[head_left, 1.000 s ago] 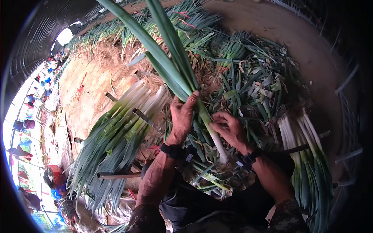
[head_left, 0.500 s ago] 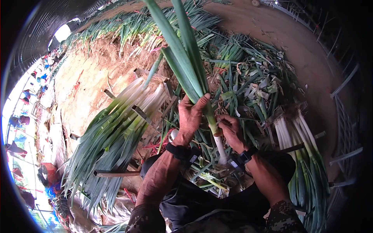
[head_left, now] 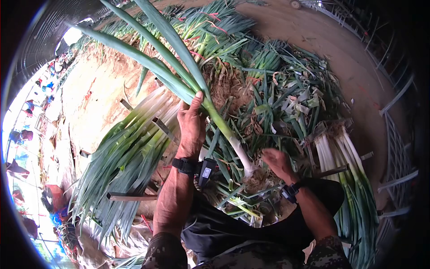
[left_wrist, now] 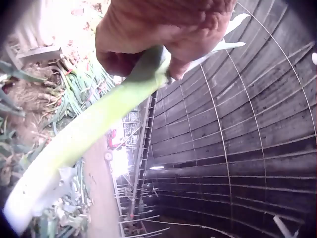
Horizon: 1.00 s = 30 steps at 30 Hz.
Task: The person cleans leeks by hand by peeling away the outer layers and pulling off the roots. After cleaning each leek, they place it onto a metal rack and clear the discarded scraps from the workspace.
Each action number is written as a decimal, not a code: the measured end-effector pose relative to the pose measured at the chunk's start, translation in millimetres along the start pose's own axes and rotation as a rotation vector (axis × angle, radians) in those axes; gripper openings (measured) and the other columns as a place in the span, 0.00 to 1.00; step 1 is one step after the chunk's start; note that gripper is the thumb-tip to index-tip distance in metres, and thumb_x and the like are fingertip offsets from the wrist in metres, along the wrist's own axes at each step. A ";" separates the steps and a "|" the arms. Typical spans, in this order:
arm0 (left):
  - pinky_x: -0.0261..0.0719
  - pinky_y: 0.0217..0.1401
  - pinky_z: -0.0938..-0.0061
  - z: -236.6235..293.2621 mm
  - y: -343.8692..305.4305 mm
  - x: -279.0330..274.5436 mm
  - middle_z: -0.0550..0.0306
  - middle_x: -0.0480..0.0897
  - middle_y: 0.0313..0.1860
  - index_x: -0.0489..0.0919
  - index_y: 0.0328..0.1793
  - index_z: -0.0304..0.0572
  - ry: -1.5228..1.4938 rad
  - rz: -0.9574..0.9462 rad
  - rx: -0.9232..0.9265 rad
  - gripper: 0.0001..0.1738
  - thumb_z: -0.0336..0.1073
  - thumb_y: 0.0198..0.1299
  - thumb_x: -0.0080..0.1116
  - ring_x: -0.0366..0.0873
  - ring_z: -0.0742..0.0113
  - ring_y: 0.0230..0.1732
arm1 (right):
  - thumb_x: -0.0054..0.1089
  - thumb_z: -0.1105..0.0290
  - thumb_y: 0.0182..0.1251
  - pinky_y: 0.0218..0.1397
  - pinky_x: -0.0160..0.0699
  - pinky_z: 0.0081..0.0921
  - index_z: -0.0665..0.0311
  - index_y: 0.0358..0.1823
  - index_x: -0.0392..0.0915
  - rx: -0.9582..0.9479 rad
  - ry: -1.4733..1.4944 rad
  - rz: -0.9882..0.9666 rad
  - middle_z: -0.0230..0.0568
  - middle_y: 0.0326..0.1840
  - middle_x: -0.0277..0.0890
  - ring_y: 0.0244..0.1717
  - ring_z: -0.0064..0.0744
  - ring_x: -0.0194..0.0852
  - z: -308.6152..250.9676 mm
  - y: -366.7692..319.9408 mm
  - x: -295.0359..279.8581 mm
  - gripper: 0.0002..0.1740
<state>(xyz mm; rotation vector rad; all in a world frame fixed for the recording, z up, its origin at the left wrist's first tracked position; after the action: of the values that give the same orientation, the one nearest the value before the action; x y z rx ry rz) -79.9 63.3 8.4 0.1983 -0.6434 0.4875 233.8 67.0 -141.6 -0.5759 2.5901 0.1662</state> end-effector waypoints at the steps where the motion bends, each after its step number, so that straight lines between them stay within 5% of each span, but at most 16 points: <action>1: 0.76 0.36 0.75 -3.1 -0.9 2.3 0.63 0.81 0.39 0.76 0.60 0.42 -0.060 -0.012 -0.031 0.21 0.40 0.65 0.68 0.76 0.74 0.34 | 0.70 0.65 0.64 0.47 0.85 0.30 0.67 0.51 0.82 -0.063 0.123 0.084 0.47 0.45 0.86 0.45 0.35 0.87 -37.2 5.4 -4.7 0.18; 4: 0.77 0.46 0.68 -13.4 -0.2 -5.0 0.60 0.80 0.44 0.74 0.63 0.42 0.074 0.017 -0.020 0.20 0.41 0.69 0.62 0.76 0.68 0.42 | 0.74 0.64 0.60 0.48 0.85 0.29 0.67 0.52 0.82 -0.153 0.144 0.074 0.45 0.45 0.87 0.47 0.33 0.87 -128.5 18.2 1.5 0.21; 5: 0.78 0.50 0.66 -14.4 -1.9 -5.9 0.58 0.80 0.45 0.74 0.63 0.41 0.161 0.041 -0.003 0.20 0.41 0.71 0.60 0.77 0.66 0.45 | 0.74 0.68 0.59 0.48 0.85 0.31 0.66 0.50 0.82 -0.356 -0.001 0.117 0.45 0.47 0.86 0.48 0.37 0.86 -154.4 18.1 4.2 0.19; 7: 0.77 0.49 0.66 -21.5 -5.5 1.7 0.57 0.80 0.47 0.75 0.63 0.42 -0.102 0.037 -0.058 0.20 0.42 0.71 0.61 0.76 0.67 0.45 | 0.72 0.71 0.59 0.46 0.84 0.33 0.64 0.46 0.81 -0.462 -0.197 0.153 0.44 0.48 0.85 0.46 0.42 0.86 -168.1 21.5 19.5 0.14; 13: 0.77 0.45 0.66 -6.8 -3.8 -10.2 0.57 0.80 0.46 0.75 0.61 0.43 0.060 0.059 -0.010 0.18 0.41 0.71 0.61 0.76 0.67 0.43 | 0.69 0.69 0.57 0.42 0.82 0.37 0.61 0.41 0.81 -0.406 -0.173 0.058 0.45 0.43 0.84 0.40 0.47 0.84 -109.0 3.5 38.8 0.11; 15: 0.76 0.50 0.66 -7.4 4.2 -14.5 0.59 0.80 0.48 0.74 0.63 0.43 -0.163 0.013 -0.001 0.19 0.41 0.70 0.61 0.76 0.67 0.45 | 0.67 0.68 0.57 0.41 0.82 0.37 0.63 0.39 0.81 -0.068 -0.349 -0.119 0.47 0.40 0.84 0.40 0.46 0.84 -60.4 -16.6 42.2 0.10; 18: 0.71 0.56 0.67 -3.4 10.6 -16.7 0.62 0.77 0.52 0.73 0.64 0.44 -0.291 -0.029 -0.005 0.23 0.45 0.68 0.63 0.72 0.70 0.50 | 0.66 0.66 0.59 0.39 0.81 0.36 0.63 0.41 0.83 0.062 -0.657 -0.386 0.49 0.38 0.84 0.39 0.45 0.84 2.5 -40.8 36.9 0.12; 21: 0.71 0.54 0.68 -3.0 8.7 -10.7 0.63 0.77 0.49 0.73 0.62 0.44 -0.322 -0.077 -0.056 0.24 0.50 0.68 0.62 0.72 0.70 0.47 | 0.65 0.65 0.60 0.40 0.81 0.35 0.63 0.48 0.83 0.153 -0.270 -0.205 0.49 0.37 0.84 0.38 0.43 0.85 -21.1 -25.6 24.8 0.16; 22: 0.72 0.51 0.69 -6.0 4.3 -4.7 0.62 0.77 0.46 0.74 0.60 0.45 -0.325 -0.137 -0.132 0.24 0.54 0.69 0.59 0.73 0.68 0.43 | 0.66 0.66 0.62 0.43 0.83 0.30 0.63 0.52 0.82 -0.035 -0.111 -0.101 0.47 0.38 0.85 0.40 0.37 0.87 -43.5 -11.9 26.5 0.18; 24: 0.74 0.51 0.70 -5.7 1.0 3.9 0.62 0.79 0.46 0.76 0.58 0.47 -0.337 -0.170 -0.105 0.24 0.56 0.69 0.58 0.75 0.67 0.44 | 0.67 0.68 0.63 0.46 0.84 0.26 0.66 0.51 0.82 -0.037 0.179 -0.115 0.46 0.41 0.86 0.42 0.32 0.87 -113.9 4.0 28.2 0.16; 27: 0.74 0.50 0.71 -6.2 -5.0 14.1 0.63 0.80 0.44 0.77 0.55 0.47 -0.337 -0.173 -0.091 0.23 0.56 0.67 0.60 0.76 0.67 0.42 | 0.67 0.68 0.64 0.46 0.85 0.25 0.67 0.49 0.82 -0.027 0.329 -0.127 0.45 0.40 0.87 0.42 0.31 0.88 -156.5 20.0 38.4 0.14; 30: 0.74 0.49 0.71 -9.9 -8.1 15.2 0.63 0.79 0.41 0.77 0.53 0.47 -0.322 -0.145 -0.121 0.22 0.56 0.67 0.60 0.75 0.66 0.41 | 0.67 0.68 0.64 0.44 0.85 0.26 0.68 0.47 0.82 -0.126 0.159 -0.038 0.45 0.38 0.87 0.40 0.33 0.88 -149.8 30.0 47.5 0.14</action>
<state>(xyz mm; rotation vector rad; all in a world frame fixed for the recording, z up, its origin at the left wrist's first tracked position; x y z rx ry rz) -60.1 65.2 9.8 0.2091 -0.9636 0.2772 119.2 44.4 -32.3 -0.7096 2.7337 0.2827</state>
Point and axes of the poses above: each hand's wrist, its own y-axis towards the middle knuckle, its own x-axis out of the palm, z = x × y, the point moved 8 cm from there along y, towards the middle knuckle
